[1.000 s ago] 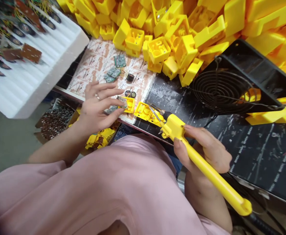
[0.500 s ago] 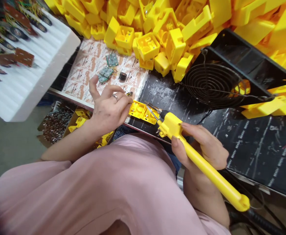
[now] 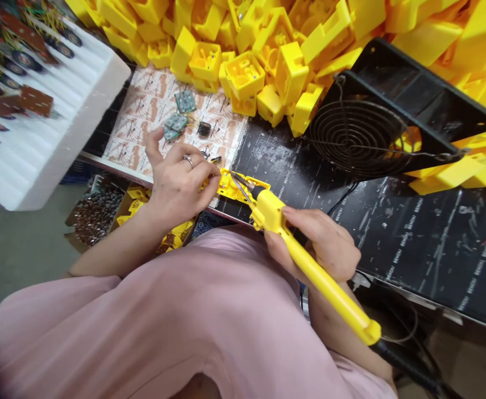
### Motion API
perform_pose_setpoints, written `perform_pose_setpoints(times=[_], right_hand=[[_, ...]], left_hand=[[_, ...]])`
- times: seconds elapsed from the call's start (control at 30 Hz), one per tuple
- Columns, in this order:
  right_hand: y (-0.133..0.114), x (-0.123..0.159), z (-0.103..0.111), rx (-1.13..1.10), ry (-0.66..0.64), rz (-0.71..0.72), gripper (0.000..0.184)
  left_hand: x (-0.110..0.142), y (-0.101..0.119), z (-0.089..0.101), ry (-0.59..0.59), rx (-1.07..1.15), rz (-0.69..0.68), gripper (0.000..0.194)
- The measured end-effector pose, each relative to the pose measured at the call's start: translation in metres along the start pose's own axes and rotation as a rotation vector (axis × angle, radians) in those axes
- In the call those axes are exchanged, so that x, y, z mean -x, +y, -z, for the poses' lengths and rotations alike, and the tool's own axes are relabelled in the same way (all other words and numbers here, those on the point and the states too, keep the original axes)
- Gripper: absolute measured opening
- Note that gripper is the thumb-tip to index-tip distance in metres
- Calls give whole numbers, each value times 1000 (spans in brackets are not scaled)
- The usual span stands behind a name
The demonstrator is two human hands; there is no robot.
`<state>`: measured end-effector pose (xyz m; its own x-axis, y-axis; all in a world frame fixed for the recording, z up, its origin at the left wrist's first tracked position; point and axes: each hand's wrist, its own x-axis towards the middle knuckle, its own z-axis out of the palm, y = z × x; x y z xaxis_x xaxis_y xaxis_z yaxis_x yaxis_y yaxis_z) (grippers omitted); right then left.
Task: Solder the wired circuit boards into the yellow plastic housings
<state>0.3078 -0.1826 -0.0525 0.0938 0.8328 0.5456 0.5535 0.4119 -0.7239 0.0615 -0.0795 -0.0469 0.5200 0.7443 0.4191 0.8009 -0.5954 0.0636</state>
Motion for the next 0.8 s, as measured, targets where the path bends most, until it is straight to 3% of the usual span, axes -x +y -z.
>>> perform_pose_setpoints(times=[0.13, 0.47, 0.63, 0.8], right_hand=[[-6, -12, -5, -33, -47, 176, 26], [-17, -22, 2, 92, -234, 287, 29], [-27, -23, 15, 158, -239, 184, 28], [-23, -16, 12, 106, -146, 142, 31]], left_hand=[[-2, -1, 1, -4, -9, -31, 25], [-10, 0, 3, -190, 89, 27, 24], [-8, -2, -2, -116, 21, -21, 30], [-6, -5, -6, -16, -121, -120, 31]])
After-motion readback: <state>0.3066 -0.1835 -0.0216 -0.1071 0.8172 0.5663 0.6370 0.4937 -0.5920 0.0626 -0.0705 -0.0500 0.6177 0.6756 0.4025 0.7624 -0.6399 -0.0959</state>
